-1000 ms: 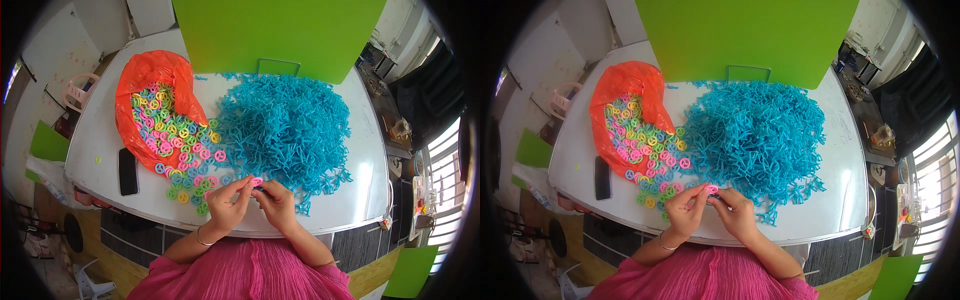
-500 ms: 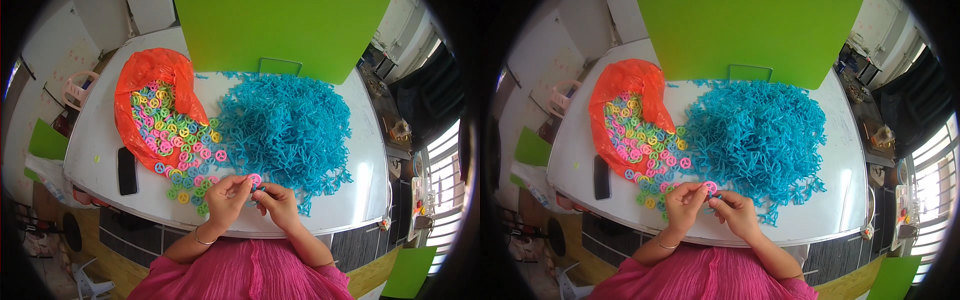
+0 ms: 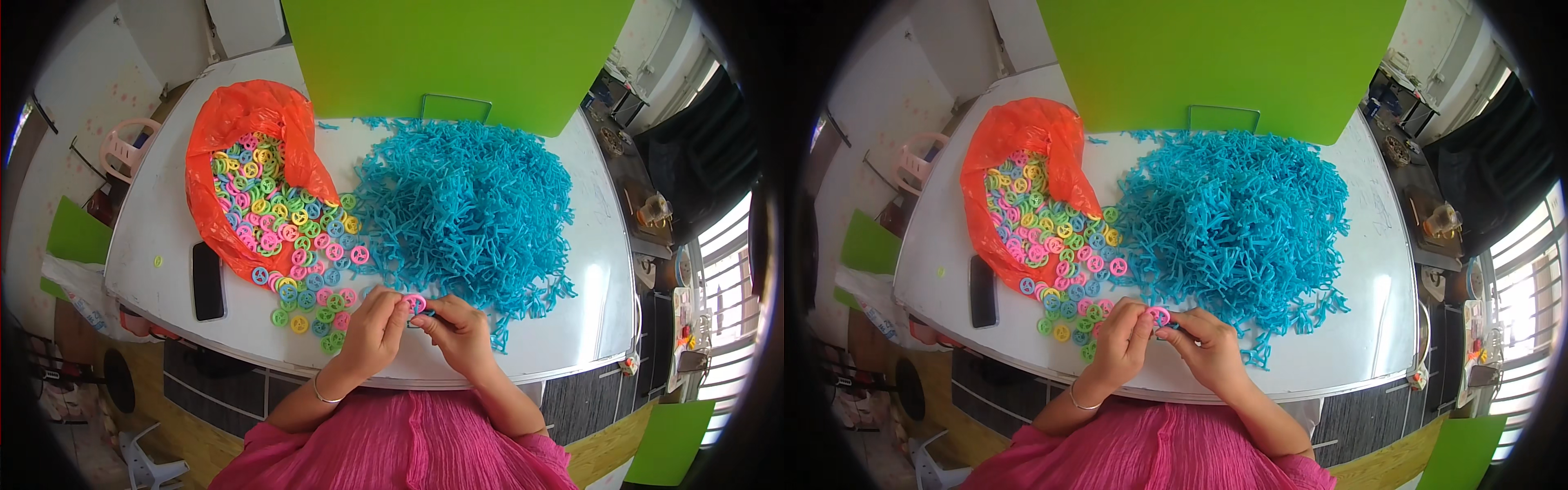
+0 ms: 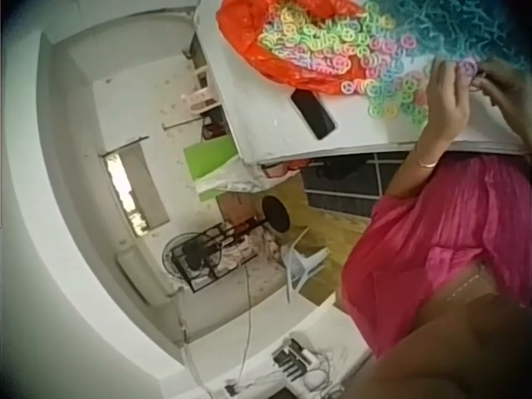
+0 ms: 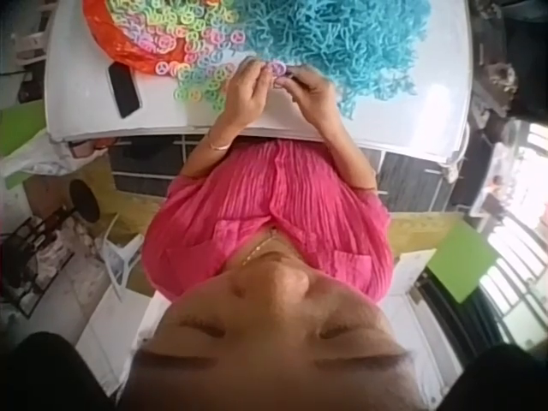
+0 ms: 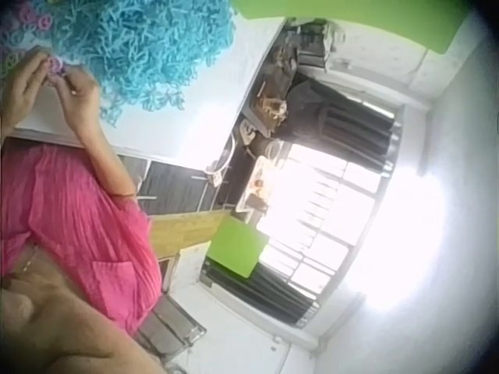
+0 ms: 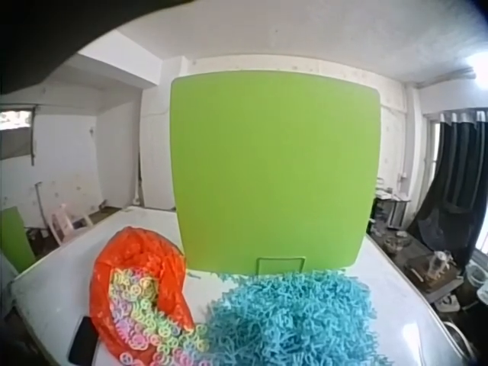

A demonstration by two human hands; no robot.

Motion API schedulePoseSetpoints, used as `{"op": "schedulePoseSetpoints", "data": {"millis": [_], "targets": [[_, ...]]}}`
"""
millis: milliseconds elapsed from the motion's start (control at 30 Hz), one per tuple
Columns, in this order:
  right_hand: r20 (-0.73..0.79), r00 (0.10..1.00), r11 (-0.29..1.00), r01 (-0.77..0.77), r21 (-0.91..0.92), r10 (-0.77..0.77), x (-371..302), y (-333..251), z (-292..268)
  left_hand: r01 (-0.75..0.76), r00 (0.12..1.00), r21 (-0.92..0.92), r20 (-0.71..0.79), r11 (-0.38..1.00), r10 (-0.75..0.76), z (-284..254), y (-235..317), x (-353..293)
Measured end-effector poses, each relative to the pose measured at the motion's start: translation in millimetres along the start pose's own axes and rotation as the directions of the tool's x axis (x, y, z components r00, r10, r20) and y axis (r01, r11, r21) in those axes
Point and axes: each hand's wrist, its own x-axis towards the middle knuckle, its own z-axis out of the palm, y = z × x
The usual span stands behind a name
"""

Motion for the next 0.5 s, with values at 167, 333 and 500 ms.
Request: {"op": "schedulePoseSetpoints", "data": {"millis": [167, 333, 500], "targets": [[-0.012, 0.999, 0.996, 0.049, -0.081, -0.050, 3, -6, -3, -0.152, 0.986, 0.083, -0.050, 0.985, 0.156, 3, 1, 1], [0.021, 0.998, 0.994, 0.055, -0.099, -0.053, 2, -5, -8, -0.199, 0.979, 0.078, -0.021, 0.977, 0.202, 0, -2, 1], [0.098, 0.995, 0.999, -0.014, -0.028, 0.017, 2, -5, -12, -0.198, 0.980, 0.037, 0.003, 0.979, 0.198, 0, -1, 2]]}}
